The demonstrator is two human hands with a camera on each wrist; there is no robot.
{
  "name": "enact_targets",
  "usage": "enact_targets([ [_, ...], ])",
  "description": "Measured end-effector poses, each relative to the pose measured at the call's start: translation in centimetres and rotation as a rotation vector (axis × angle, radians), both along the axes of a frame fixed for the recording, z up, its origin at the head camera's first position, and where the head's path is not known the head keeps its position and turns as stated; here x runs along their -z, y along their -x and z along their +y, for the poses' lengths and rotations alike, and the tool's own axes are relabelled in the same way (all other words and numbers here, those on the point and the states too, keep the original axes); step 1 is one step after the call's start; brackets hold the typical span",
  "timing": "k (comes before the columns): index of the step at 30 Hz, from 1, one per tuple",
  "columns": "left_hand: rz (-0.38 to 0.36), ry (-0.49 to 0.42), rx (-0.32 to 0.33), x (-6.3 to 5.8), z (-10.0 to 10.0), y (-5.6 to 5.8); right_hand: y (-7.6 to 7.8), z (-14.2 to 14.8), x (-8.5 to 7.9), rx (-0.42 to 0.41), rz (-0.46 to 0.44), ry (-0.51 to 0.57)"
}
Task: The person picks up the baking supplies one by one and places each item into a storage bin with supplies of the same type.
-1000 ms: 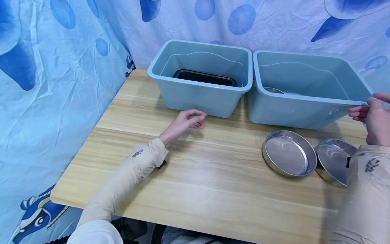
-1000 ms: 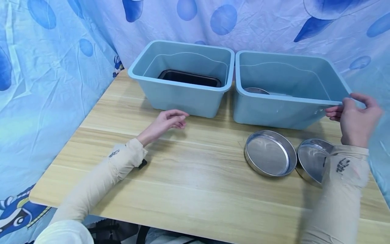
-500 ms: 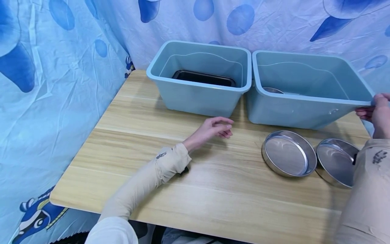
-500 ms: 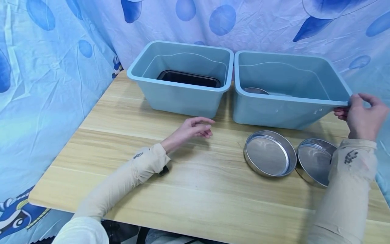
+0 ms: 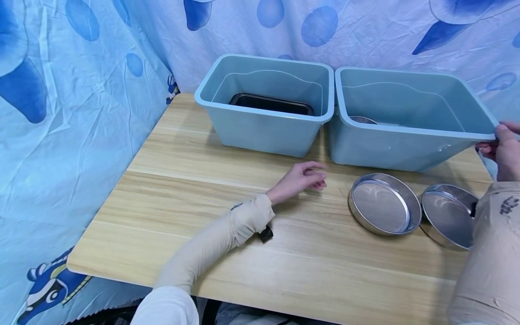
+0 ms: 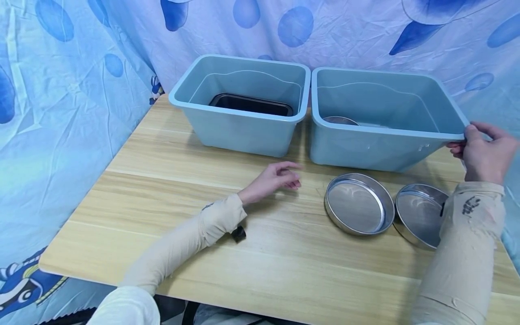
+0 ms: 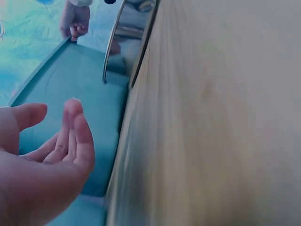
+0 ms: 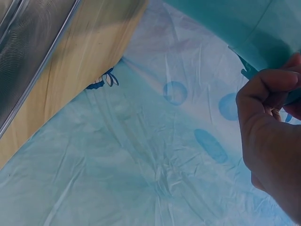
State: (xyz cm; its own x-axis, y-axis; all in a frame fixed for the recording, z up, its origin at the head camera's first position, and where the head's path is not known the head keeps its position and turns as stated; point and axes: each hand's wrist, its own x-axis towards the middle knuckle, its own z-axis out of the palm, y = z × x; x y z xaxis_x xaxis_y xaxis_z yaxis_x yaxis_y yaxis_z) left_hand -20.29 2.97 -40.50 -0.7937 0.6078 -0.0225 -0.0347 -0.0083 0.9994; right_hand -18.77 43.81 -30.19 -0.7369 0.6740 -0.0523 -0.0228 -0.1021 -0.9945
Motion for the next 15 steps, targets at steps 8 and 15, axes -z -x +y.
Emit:
enact_targets([
  [8,0.192,0.157,0.066,0.9,3.4,-0.7,-0.2,0.1,0.0,-0.055,0.066,0.048],
  [15,0.138,0.159,0.076,1.2,5.7,-1.4,-0.2,0.2,0.2,-0.024,0.058,-0.002],
])
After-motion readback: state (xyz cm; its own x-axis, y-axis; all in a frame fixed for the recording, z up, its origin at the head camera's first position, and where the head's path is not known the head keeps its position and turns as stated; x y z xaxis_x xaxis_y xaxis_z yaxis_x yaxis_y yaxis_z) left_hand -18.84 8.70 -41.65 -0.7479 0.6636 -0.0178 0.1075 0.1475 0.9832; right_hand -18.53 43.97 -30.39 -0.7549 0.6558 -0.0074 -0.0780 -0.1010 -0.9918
